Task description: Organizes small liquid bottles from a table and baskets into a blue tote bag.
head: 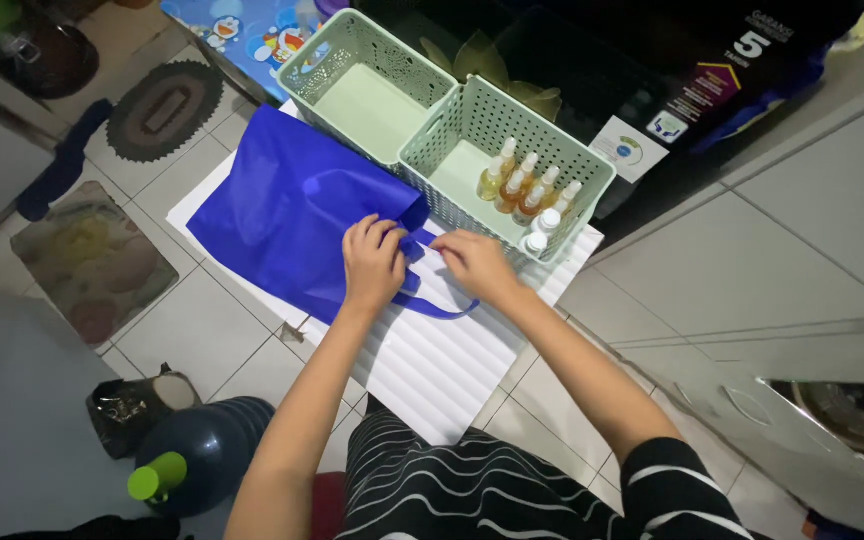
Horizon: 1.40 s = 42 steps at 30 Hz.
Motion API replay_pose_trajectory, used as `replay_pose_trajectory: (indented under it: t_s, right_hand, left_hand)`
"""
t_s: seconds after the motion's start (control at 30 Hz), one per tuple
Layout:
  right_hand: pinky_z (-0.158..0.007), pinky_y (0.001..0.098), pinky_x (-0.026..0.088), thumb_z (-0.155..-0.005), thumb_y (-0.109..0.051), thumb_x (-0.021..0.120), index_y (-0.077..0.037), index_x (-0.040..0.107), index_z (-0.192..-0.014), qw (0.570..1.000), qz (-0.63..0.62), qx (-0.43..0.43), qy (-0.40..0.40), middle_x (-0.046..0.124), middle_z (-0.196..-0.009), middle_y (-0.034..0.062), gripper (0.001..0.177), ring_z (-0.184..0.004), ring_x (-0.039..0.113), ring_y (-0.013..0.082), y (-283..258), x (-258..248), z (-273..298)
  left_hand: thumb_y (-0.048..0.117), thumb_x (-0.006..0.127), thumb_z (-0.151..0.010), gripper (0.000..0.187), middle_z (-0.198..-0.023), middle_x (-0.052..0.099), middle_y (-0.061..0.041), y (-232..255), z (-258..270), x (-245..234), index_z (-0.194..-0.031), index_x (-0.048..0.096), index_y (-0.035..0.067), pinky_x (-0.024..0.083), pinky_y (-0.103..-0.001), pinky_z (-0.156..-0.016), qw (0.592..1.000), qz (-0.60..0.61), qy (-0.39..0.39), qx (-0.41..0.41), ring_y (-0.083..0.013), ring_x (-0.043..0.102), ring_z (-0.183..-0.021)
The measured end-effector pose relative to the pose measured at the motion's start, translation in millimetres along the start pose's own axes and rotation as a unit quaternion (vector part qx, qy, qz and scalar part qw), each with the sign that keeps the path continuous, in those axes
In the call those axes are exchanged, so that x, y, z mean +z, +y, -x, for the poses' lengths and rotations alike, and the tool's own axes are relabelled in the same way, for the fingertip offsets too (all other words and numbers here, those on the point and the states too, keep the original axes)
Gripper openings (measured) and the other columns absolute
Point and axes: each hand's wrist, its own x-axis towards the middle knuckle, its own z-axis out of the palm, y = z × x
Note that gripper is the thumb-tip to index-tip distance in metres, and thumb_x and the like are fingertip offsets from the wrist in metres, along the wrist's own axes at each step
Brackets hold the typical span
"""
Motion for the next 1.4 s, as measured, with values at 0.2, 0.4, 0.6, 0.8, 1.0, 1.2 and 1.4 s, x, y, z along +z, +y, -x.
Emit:
replay_pose_trajectory:
  t_s: [0.2,0.4,0.6,0.8,1.0,1.2,1.4]
  right_hand:
    - [-0.091,0.0414,0.056,-0.090,-0.005,0.060,-0.009,0.075,-0.112,0.997,-0.043,-0.003,-0.069,0.075,-0.108,0.0133,0.026,-0.100,0.072,0.0336,32,58,-9]
    - [-0.094,0.0434,0.055,-0.089,-0.004,0.059,-0.008,0.072,-0.121,0.997,-0.035,0.017,-0.060,0.073,-0.114,0.0178,0.035,-0.104,0.070,0.0366,41,97,-21]
    - [-0.089,0.0490,0.054,-0.095,-0.017,0.058,-0.006,0.071,-0.118,0.989,0.009,0.110,-0.098,0.073,-0.110,0.0211,0.029,-0.099,0.068,0.0411,36,123,-40]
    - [-0.083,0.0533,0.054,-0.090,-0.026,0.058,-0.007,0.071,-0.111,0.971,0.079,0.210,-0.086,0.068,-0.111,0.0209,0.031,-0.100,0.067,0.0419,39,150,-59]
    - [-0.086,0.0529,0.053,-0.093,-0.023,0.055,-0.005,0.069,-0.106,0.976,0.054,0.208,-0.023,0.067,-0.110,0.0221,0.026,-0.104,0.066,0.0432,45,159,-56]
    - [-0.083,0.0533,0.052,-0.086,-0.028,0.067,-0.004,0.067,-0.109,0.966,-0.009,0.254,-0.040,0.070,-0.109,0.0230,0.034,-0.101,0.065,0.0452,32,135,-53]
    - [-0.082,0.0490,0.057,-0.078,-0.037,0.076,-0.008,0.074,-0.100,0.961,0.007,0.259,-0.097,0.075,-0.099,0.0189,0.037,-0.092,0.071,0.0402,49,119,-36]
  left_hand:
    - [0.002,0.069,-0.078,0.041,-0.128,0.063,-0.012,-18,16,6,-0.118,0.069,0.007,0.038,-0.051,-0.109,0.997,-0.036,-0.032,-0.059,-0.0355,0.051,-0.131]
    - [0.001,0.067,-0.076,0.052,-0.131,0.063,-0.011,-35,20,15,-0.128,0.067,0.006,0.038,-0.050,-0.107,0.994,-0.055,-0.057,-0.076,-0.0343,0.051,-0.132]
    - [0.002,0.066,-0.078,0.049,-0.129,0.063,-0.011,-44,17,21,-0.127,0.068,0.006,0.039,-0.050,-0.104,0.995,-0.032,-0.053,-0.077,-0.0345,0.053,-0.128]
    - [-0.002,0.060,-0.080,0.044,-0.123,0.067,-0.008,-43,-2,25,-0.123,0.069,0.008,0.042,-0.048,-0.101,0.995,0.026,-0.034,-0.089,-0.0329,0.057,-0.120]
    - [-0.004,0.058,-0.082,0.042,-0.119,0.068,-0.009,-47,-31,34,-0.121,0.069,0.009,0.041,-0.048,-0.103,0.996,0.062,-0.015,-0.060,-0.0336,0.058,-0.119]
    - [-0.002,0.058,-0.081,0.040,-0.123,0.066,-0.011,-34,-68,38,-0.119,0.070,0.007,0.040,-0.048,-0.107,0.993,0.117,0.005,-0.004,-0.0343,0.057,-0.122]
    - [-0.001,0.060,-0.082,0.034,-0.118,0.065,-0.009,-24,-89,49,-0.113,0.070,0.010,0.039,-0.049,-0.108,0.985,0.161,0.006,0.061,-0.0324,0.058,-0.122]
